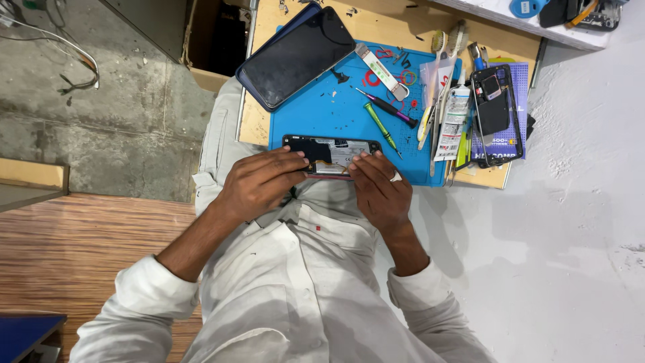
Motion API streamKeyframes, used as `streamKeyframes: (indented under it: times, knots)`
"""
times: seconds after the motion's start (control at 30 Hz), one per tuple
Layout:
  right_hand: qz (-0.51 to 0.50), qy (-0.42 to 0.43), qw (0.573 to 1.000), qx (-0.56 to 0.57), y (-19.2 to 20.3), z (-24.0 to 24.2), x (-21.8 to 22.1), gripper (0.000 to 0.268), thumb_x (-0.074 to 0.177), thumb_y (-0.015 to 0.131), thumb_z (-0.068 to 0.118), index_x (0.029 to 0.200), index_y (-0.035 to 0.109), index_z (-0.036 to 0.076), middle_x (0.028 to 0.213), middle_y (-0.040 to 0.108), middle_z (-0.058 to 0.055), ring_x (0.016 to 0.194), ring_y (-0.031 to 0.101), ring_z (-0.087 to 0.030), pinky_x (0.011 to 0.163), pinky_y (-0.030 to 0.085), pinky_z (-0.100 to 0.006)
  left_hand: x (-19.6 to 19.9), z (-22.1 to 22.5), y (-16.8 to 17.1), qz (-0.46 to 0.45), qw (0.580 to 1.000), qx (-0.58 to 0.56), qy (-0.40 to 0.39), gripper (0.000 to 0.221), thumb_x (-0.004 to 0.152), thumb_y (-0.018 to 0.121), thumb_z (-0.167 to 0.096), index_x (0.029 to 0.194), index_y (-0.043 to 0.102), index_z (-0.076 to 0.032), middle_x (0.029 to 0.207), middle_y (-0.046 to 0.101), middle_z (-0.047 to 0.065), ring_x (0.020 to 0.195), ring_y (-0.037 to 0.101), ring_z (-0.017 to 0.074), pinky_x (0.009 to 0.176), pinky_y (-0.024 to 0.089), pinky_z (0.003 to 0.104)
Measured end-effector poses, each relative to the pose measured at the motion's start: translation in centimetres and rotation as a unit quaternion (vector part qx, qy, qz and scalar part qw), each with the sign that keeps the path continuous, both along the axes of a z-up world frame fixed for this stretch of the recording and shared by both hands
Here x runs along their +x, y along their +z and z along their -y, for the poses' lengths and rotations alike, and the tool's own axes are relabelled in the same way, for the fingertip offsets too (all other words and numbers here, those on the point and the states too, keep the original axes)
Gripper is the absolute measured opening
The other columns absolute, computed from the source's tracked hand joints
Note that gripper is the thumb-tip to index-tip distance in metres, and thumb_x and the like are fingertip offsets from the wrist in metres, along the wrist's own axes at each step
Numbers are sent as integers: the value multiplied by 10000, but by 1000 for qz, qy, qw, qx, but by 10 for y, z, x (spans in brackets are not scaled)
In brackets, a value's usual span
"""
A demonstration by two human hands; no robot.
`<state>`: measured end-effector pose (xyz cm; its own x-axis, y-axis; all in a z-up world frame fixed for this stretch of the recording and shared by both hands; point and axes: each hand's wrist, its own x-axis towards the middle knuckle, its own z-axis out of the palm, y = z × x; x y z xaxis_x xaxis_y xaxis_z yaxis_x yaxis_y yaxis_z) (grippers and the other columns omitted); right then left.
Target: The person holds a disassembled smartphone and a new screen assembly, peeling off a protective film from the new screen. They then place the phone on their lap and use a screwdriver to work on the internal components.
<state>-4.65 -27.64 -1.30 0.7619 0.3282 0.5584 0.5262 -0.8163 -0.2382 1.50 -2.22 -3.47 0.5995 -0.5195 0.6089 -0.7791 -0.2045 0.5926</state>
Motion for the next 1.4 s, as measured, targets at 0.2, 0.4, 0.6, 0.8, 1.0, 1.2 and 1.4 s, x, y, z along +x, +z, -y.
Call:
streamKeyframes:
  times: [0.2,0.4,0.6,0.8,1.0,1.2,1.4]
  knots:
    - [-31,12,998,-57,2,8,2,185,869,805,30,1046,761,56,1125,743,-71,1147,701,-249,1051,564,-403,1,2,-7,-2,1000,26,-11,116,821,784,-72,930,746,-60,1146,738,93,1089,722,251,996,598,405]
    - [-22,16,996,-87,-3,18,10,197,883,827,69,1070,765,78,1178,737,-52,1202,680,-234,1091,547,-391,10,0,-8,-1,999,37,1,131,851,771,-104,980,773,-81,1173,735,76,1112,724,242,992,597,386]
    - [-68,41,990,-114,9,19,7,257,846,830,93,1091,757,76,1191,737,-55,1235,662,-258,1115,513,-425,3,-1,-16,19,998,62,-25,157,855,743,-125,1003,782,-88,1177,727,80,1163,699,237,1018,578,387]
    - [-124,23,991,-44,23,22,15,259,819,838,94,1056,740,54,1115,725,-56,1106,680,-242,1004,523,-419,-5,0,-27,1,996,89,-22,131,865,724,-113,983,776,-89,1196,725,69,1216,661,237,1047,547,384]
    - [-133,-34,988,-64,29,21,74,104,867,817,66,964,779,77,940,675,-39,894,622,-255,796,480,-397,-3,1,-26,13,994,106,-27,179,873,717,-118,1040,773,-86,1212,715,57,1255,629,218,1131,490,419]
    - [-201,12,968,-148,30,18,98,78,855,789,153,905,786,93,900,658,-47,892,618,-264,824,481,-422,-2,-2,-22,0,994,105,-19,182,860,714,-134,1024,778,-86,1214,717,50,1276,610,224,1162,451,443]
    - [-212,11,957,-197,25,16,104,67,817,781,139,818,755,77,845,632,-76,854,650,-276,782,514,-436,-3,3,-12,-38,998,53,2,123,820,781,-208,902,765,-117,1162,719,54,1197,635,244,1093,470,469]
